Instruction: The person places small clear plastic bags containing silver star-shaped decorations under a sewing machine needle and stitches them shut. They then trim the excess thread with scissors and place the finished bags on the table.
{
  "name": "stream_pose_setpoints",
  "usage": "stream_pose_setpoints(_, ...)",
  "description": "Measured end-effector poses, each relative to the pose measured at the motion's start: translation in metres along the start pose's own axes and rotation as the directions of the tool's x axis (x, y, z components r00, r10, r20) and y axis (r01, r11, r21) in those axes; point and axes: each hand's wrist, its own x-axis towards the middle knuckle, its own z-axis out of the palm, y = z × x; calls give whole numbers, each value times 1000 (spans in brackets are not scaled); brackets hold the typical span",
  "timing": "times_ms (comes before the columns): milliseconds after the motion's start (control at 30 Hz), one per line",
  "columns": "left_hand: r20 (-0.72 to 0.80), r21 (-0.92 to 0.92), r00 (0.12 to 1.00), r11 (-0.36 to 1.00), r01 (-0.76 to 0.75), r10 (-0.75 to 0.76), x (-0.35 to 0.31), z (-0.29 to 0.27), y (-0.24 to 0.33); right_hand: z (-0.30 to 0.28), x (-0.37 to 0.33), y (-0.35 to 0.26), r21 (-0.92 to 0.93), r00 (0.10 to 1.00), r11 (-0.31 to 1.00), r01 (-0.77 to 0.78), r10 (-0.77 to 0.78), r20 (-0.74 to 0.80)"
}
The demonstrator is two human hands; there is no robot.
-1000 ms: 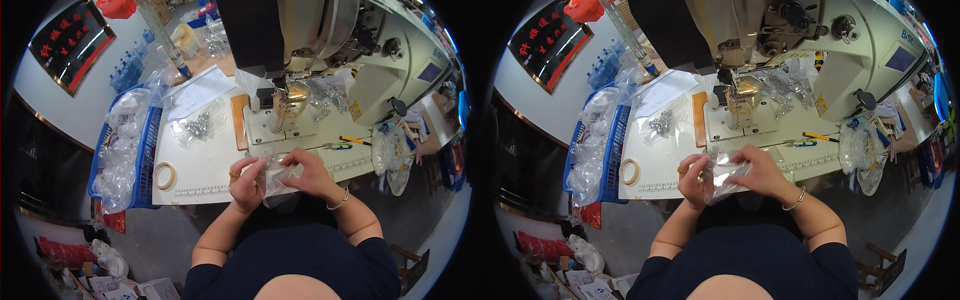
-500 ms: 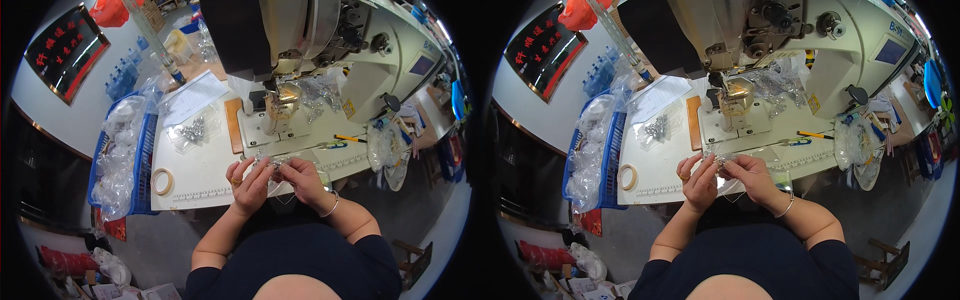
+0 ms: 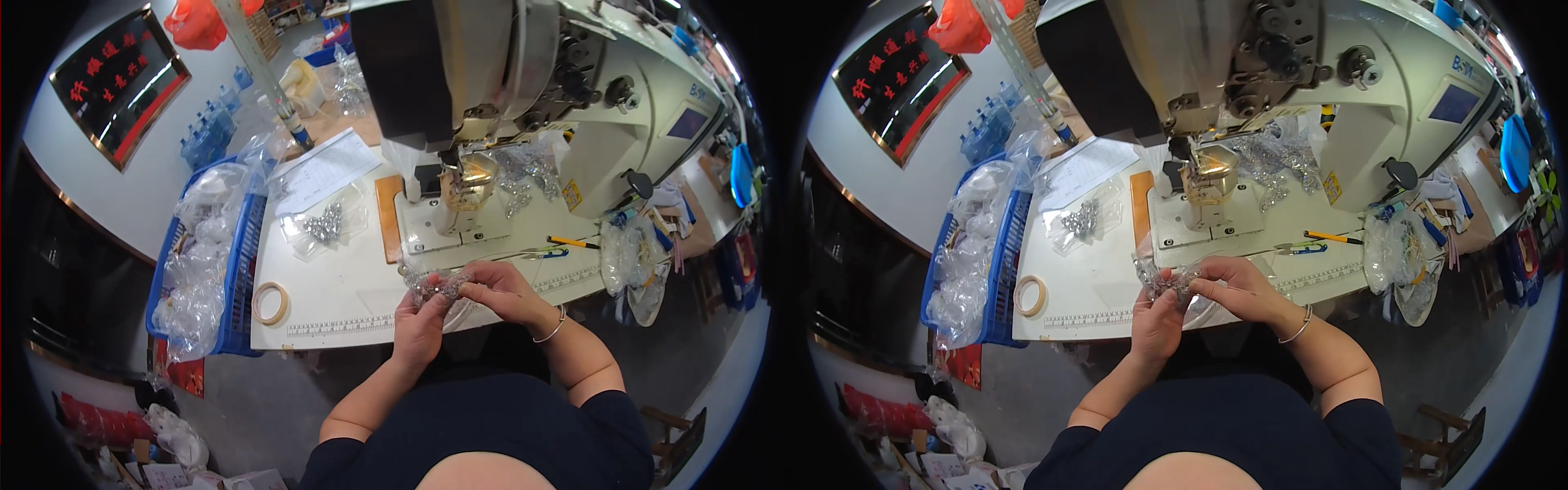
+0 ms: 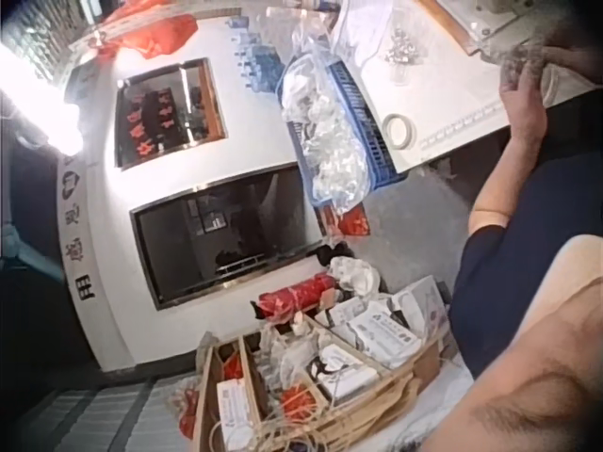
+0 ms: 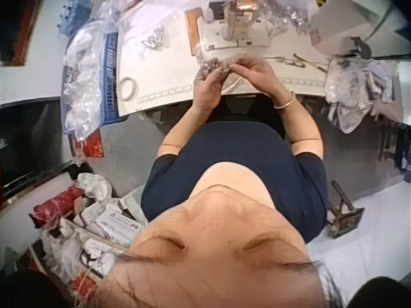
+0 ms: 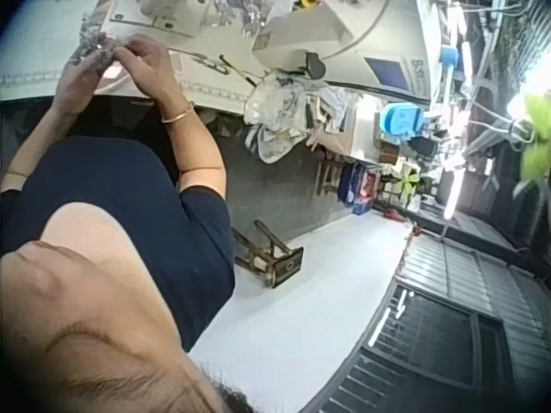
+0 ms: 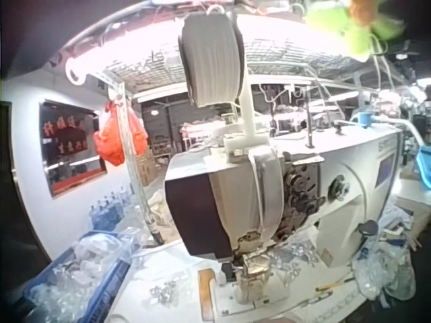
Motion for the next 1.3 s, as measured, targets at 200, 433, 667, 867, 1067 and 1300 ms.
stream_pose_setpoints(200, -114, -88, 994, 996, -6, -4, 4, 1, -12, -8, -1, 19, 282, 987, 947, -151, 160, -8)
stream_pose_setpoints(433, -260, -80, 964, 996, 43, -62, 8, 1, -11, -4, -7, 13, -708, 511, 700, 87, -642, -572)
stream_pose_setpoints(667, -176, -125, 976, 986, 110, -131, 10, 0, -16, -1, 5, 9, -493, 921, 870, 23, -210, -328)
stream_pose_setpoints(867, -90, -194, 985, 972, 130, -150, 9, -2, -10, -4, 10, 10, -467, 917, 883, -38, -156, -368)
stream_pose_setpoints(1067, -40, -257, 992, 961, 105, -119, 6, 3, -9, -4, 10, 10, -390, 910, 913, -123, -53, -411)
stream_pose_setpoints(1300, -62, -250, 990, 963, 105, -124, 7, -2, -10, -4, 12, 3, -246, 930, 943, -222, 129, -345)
